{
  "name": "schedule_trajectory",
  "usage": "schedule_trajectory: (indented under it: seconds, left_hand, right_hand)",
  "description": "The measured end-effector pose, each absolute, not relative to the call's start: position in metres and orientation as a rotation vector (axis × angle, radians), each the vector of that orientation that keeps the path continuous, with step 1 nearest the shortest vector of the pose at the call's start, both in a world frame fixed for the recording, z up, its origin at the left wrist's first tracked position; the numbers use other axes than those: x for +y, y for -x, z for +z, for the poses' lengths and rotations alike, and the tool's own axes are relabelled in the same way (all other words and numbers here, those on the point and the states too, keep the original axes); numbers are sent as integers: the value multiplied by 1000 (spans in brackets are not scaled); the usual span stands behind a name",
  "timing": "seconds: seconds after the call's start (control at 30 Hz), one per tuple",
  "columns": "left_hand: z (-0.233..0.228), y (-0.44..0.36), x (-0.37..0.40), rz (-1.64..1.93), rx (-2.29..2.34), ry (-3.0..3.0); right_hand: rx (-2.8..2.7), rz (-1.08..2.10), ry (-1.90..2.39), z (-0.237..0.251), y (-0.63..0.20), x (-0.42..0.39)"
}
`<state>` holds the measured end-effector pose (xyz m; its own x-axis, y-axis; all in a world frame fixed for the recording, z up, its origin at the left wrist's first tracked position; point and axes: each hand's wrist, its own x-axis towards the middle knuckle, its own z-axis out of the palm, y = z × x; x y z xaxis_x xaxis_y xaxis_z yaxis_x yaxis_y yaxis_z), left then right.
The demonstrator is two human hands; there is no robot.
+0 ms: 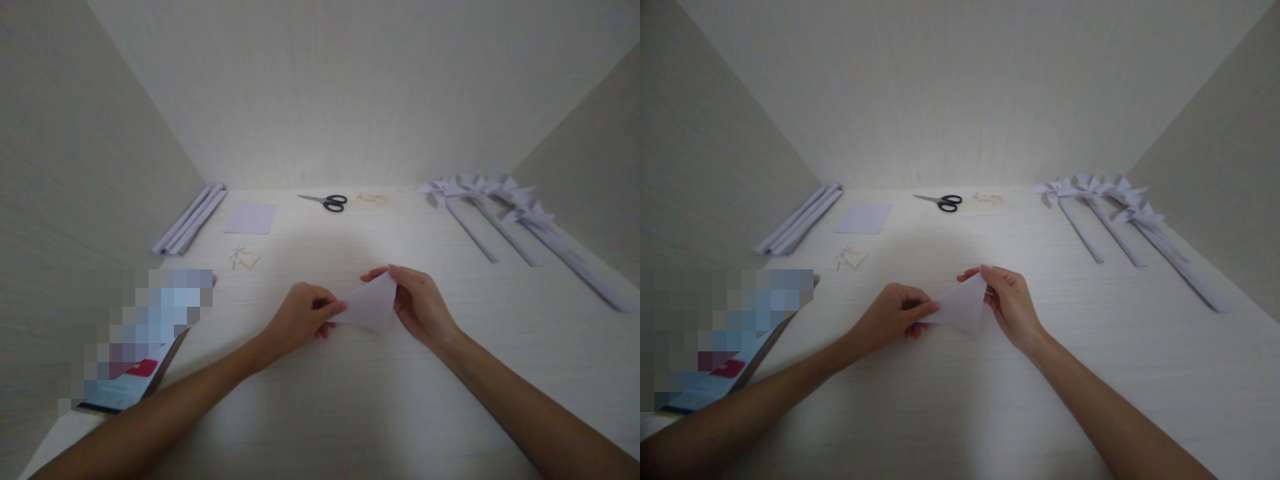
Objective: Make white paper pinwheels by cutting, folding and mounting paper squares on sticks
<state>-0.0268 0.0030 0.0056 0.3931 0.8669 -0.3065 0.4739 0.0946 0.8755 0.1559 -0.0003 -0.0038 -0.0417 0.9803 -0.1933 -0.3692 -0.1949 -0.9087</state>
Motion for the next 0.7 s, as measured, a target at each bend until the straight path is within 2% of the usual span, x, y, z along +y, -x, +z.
schedule_trajectory:
  seconds: [0.37, 0.7]
  left_hand:
    - [13, 18, -7, 434, 1265, -1475]
    - [8, 23, -5, 420, 1169, -1461]
  right_hand:
    - [-766, 1361, 1165, -9, -148, -6]
    - [-636, 1490, 1170, -1, -149, -5]
